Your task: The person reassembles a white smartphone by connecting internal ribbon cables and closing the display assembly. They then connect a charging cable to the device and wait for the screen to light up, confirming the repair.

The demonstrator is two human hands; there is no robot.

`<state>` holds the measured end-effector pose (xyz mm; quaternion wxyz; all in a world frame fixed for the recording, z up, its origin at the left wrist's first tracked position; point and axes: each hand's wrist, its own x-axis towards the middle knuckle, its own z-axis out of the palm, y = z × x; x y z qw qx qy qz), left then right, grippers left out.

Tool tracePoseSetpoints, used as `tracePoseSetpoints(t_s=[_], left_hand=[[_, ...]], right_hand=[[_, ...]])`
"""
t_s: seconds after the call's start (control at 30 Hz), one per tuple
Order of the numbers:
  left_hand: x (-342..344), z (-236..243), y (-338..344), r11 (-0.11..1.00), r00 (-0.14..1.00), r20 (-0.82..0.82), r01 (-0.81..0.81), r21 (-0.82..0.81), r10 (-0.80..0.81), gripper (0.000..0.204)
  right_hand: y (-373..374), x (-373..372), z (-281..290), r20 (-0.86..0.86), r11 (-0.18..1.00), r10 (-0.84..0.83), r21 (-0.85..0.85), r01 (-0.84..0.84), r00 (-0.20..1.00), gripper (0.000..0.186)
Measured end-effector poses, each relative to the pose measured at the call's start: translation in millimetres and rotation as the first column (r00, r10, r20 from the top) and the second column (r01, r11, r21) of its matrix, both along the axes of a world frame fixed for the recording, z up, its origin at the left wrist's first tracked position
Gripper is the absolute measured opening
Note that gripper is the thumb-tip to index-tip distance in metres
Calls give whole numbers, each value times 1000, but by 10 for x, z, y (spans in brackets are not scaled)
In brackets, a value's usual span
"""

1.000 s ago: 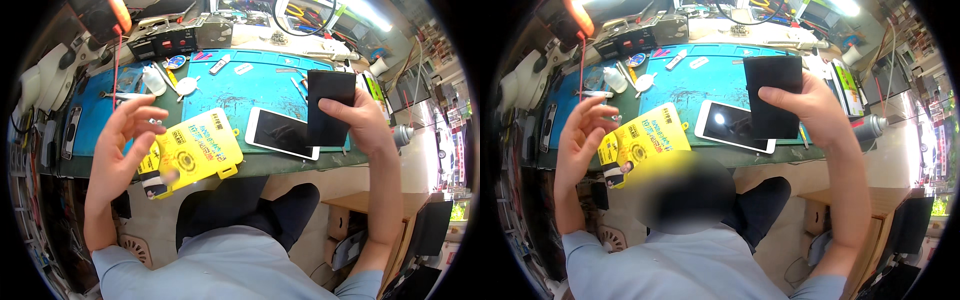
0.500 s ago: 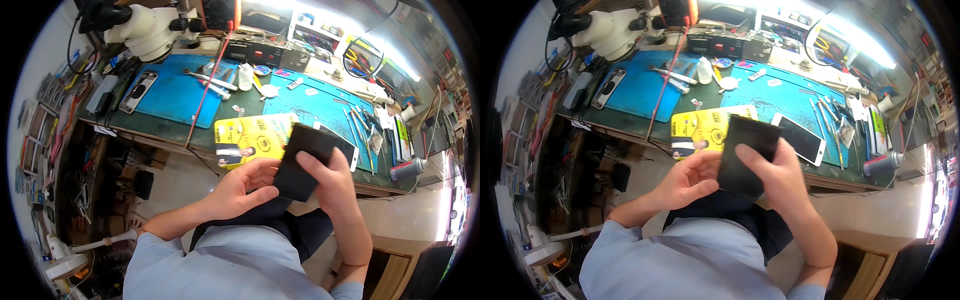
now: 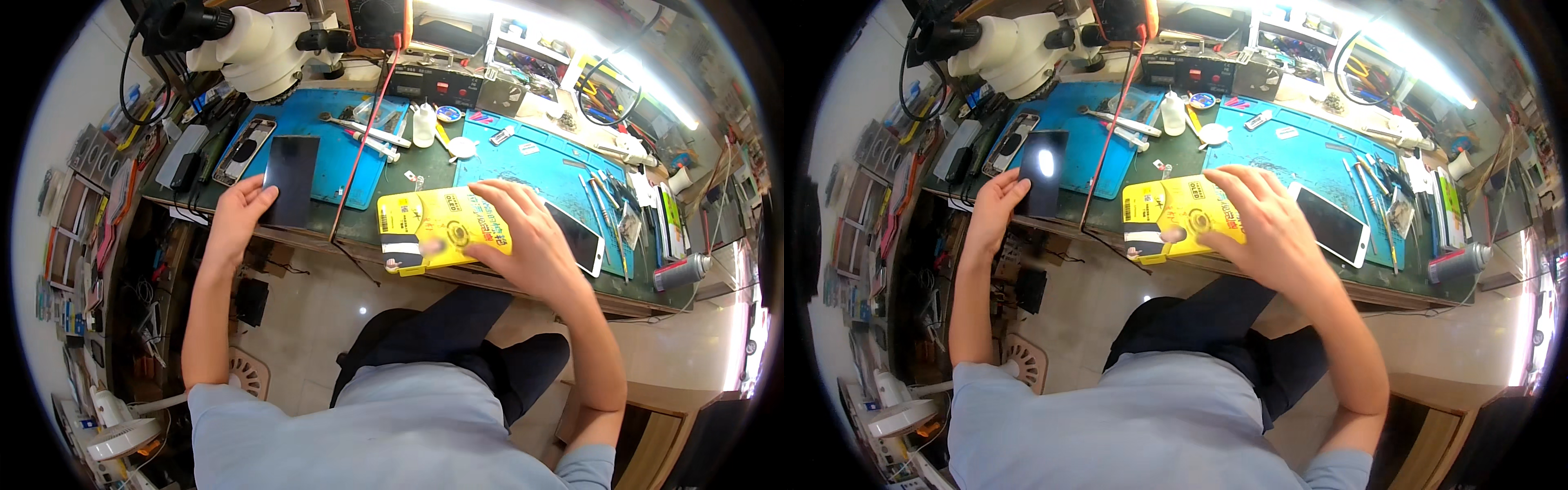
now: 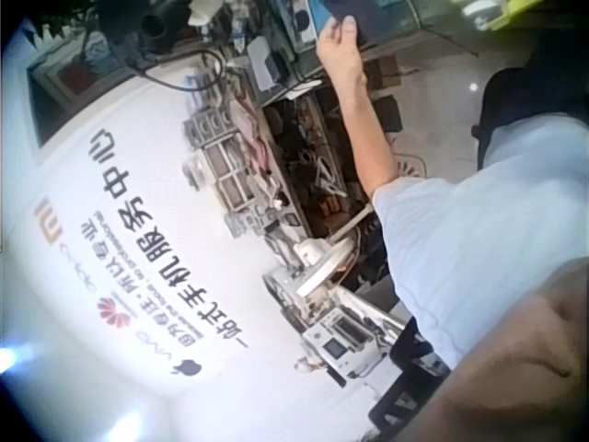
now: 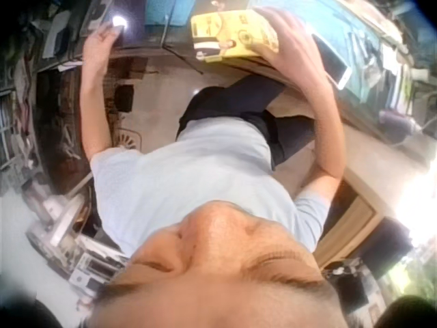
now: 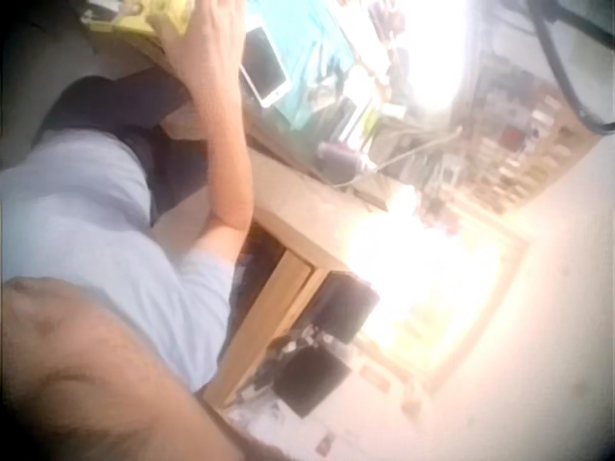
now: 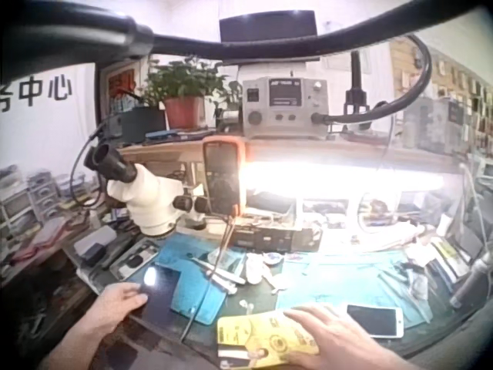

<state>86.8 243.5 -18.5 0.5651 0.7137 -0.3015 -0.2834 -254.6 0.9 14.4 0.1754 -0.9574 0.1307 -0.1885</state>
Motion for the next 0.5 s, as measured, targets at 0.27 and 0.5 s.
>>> tracePoseSetpoints(t_s=[0.27, 0.5], left_hand=[[325, 7, -304, 967, 991, 127, -72, 243, 42, 55], [441, -182, -313, 943, 623, 782, -248, 223, -21, 43]], right_hand=[[-75, -193, -187, -231, 996, 55, -60, -71, 971, 88], [-145, -227, -221, -74, 993, 53, -98, -60, 996, 54]])
